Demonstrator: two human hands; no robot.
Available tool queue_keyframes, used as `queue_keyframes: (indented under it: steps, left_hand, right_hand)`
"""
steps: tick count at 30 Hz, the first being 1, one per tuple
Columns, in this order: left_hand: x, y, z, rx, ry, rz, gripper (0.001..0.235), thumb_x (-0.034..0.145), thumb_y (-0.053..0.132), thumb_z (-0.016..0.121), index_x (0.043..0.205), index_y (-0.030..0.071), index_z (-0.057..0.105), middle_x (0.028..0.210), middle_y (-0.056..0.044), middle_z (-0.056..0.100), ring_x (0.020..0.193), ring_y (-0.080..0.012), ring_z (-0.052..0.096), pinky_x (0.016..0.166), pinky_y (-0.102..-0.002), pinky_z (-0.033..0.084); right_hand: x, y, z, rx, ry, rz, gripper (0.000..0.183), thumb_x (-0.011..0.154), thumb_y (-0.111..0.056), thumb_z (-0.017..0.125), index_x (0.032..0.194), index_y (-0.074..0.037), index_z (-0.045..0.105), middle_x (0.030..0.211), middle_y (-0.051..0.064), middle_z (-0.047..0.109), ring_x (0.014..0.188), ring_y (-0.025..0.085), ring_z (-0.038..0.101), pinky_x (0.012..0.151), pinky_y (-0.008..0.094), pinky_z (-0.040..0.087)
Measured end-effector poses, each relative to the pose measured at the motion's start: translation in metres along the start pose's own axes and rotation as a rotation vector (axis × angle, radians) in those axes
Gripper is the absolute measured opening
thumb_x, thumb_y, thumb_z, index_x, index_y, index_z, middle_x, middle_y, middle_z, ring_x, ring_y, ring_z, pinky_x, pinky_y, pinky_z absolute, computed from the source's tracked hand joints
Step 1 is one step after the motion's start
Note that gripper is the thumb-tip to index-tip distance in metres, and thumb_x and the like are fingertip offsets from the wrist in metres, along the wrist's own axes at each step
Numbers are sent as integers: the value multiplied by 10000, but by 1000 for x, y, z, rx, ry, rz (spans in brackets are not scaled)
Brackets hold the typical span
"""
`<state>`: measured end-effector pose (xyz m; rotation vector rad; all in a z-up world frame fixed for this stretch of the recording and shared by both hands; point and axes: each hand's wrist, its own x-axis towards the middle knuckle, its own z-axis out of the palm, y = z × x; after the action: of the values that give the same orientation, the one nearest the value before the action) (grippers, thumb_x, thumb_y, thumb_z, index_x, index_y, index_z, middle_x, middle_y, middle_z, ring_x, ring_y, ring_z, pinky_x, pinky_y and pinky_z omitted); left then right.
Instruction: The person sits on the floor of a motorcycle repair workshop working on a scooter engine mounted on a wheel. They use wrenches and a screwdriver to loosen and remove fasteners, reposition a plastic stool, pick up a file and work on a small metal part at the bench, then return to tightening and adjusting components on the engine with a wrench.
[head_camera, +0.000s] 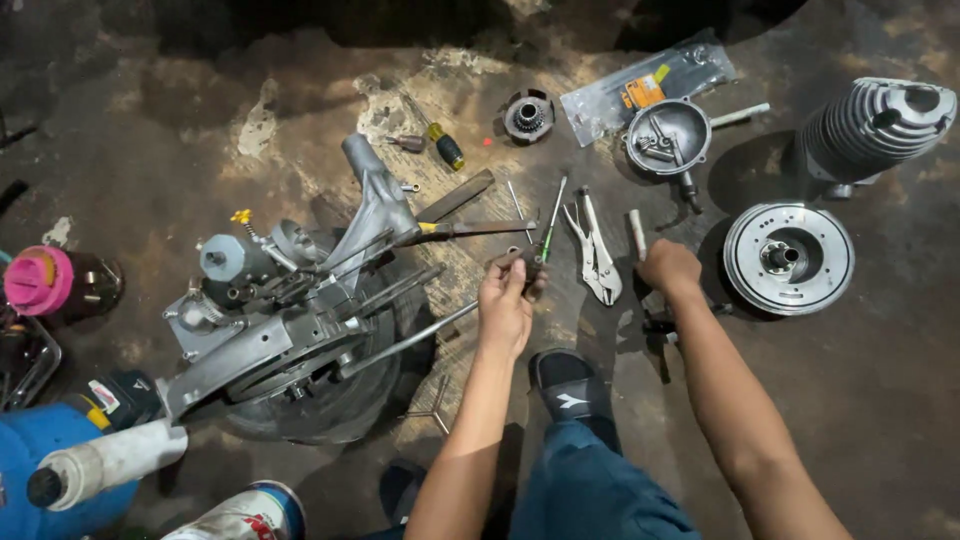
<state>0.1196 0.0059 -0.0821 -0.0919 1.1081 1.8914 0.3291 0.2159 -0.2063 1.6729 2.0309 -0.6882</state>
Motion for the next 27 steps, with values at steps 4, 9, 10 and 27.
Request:
queue_keyframes:
  steps: [4,9,10,27]
  left_hand:
    - [4,-21,-5,1,2,-4,145,1028,101,635,1170,81,616,990,-177,741,822,-242,763,735,-260,663]
    - [-3,-42,18,100,62,32,189,1027,80,627,1209,31,610,1029,-180,740,830,-238,759,735,-270,664]
    - [-4,-49,21,159,111,47,199,1030,65,615,1222,15,599,1021,-196,733,823,-244,758,725,-273,665]
    - [-3,-87,12,495,173,138,215,1026,62,604,1232,0,617,1081,-259,735,961,-272,749,763,-322,646]
  right_hand:
    - [-46,-16,-32,132,212,-152,541,892,-307,686,1190,144,664,1069,359,687,1016,534,688,842,600,572]
    - [-150,-71,-39,1043,274,-451,262,972,-117,678,1194,19,701,1001,261,692,898,361,670,770,447,564]
    - [-161,-79,-32,1234,181,-431,276,951,-128,704,1204,-17,704,995,173,698,831,223,656,744,353,580]
    - [-158,-97,9,1105,447,-371,278,882,-187,852,1117,-55,783,1045,153,721,891,218,694,760,331,550]
